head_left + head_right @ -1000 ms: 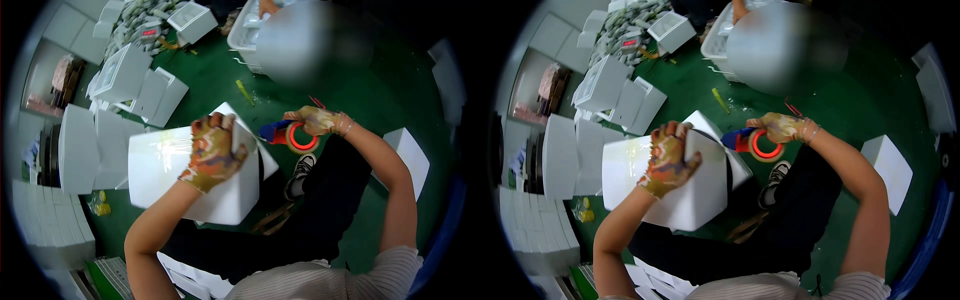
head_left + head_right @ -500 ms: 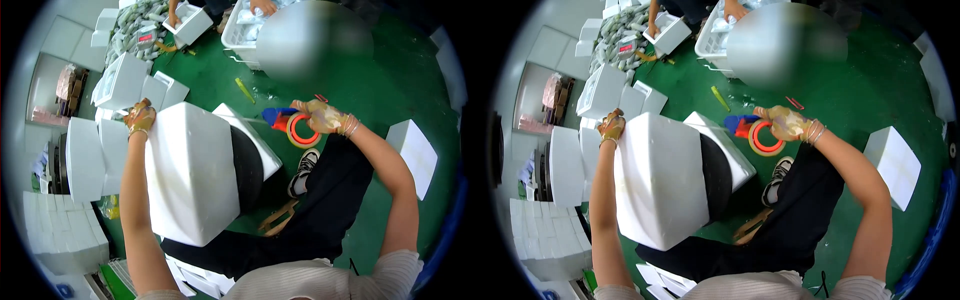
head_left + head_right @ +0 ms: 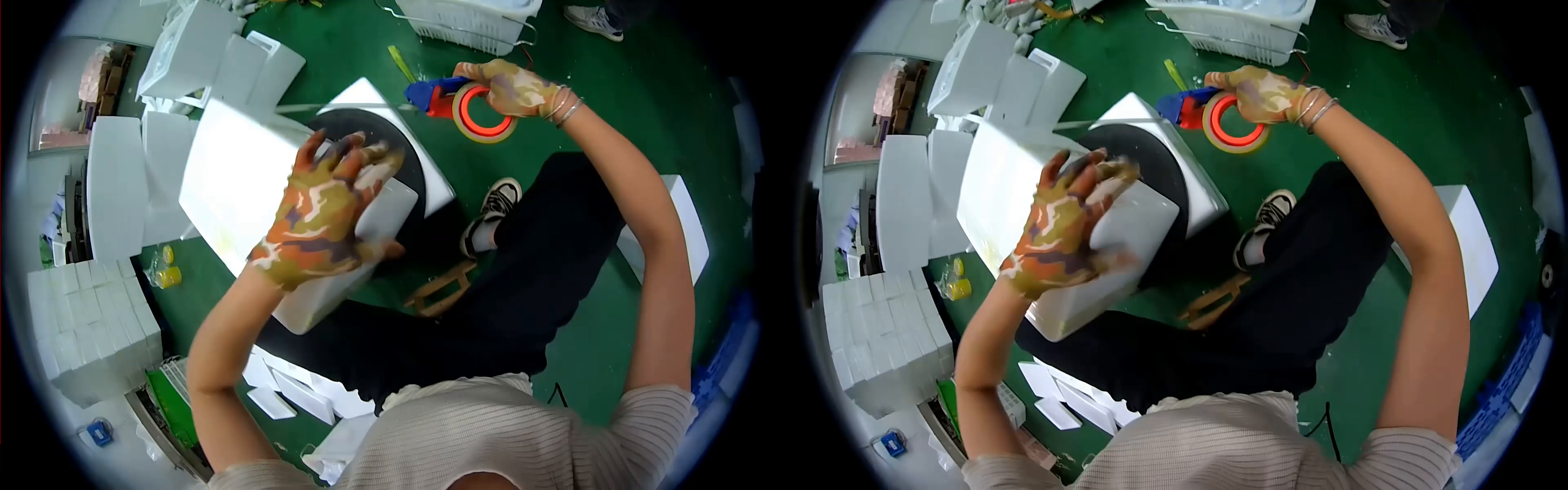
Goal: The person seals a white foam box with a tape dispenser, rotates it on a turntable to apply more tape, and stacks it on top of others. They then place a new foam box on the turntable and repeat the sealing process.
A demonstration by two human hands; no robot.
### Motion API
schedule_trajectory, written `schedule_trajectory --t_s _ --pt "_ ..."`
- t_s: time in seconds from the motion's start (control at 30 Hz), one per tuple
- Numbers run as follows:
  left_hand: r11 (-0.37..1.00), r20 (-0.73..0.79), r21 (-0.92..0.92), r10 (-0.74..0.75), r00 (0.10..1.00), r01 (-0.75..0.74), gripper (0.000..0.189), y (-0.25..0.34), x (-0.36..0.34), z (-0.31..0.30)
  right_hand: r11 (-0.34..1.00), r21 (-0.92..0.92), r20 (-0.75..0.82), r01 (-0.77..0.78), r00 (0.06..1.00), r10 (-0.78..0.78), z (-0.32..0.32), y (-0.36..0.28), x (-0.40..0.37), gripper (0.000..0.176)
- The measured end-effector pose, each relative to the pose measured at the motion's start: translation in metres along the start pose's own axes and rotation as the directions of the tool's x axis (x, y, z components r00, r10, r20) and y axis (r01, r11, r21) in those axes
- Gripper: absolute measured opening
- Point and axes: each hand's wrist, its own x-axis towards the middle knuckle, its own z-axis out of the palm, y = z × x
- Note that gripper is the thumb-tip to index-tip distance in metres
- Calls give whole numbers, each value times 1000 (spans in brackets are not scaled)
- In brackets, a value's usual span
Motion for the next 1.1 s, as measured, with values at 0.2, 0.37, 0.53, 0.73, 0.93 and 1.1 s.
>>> schedule_trajectory --t_s 0.2,0.37,0.53,0.73,0.93,1.1 --pt "983 10 -138 -122 992 122 35 -5 -3 0 990 -66 -5 121 993 -122 43 10 -87 37" --pt "864 -40 -241 -465 884 443 27 -23 25 6 951 -272 -34 151 986 -166 63 -14 -175 51" --pt "690 -110 -263 -716 690 674 27 -67 57 18 751 -621 47 225 967 -251 96 -5 -231 49" --pt "513 26 -412 -820 572 753 30 -93 72 16 984 -48 68 173 983 -170 140 -11 -225 36" --pt "476 -93 -367 -874 477 799 38 -108 77 22 921 385 123 62 985 -118 170 -65 -100 21" --pt "415 -245 -204 -898 364 886 29 -112 80 18 736 194 -374 649 742 -556 240 -99 -35 33"
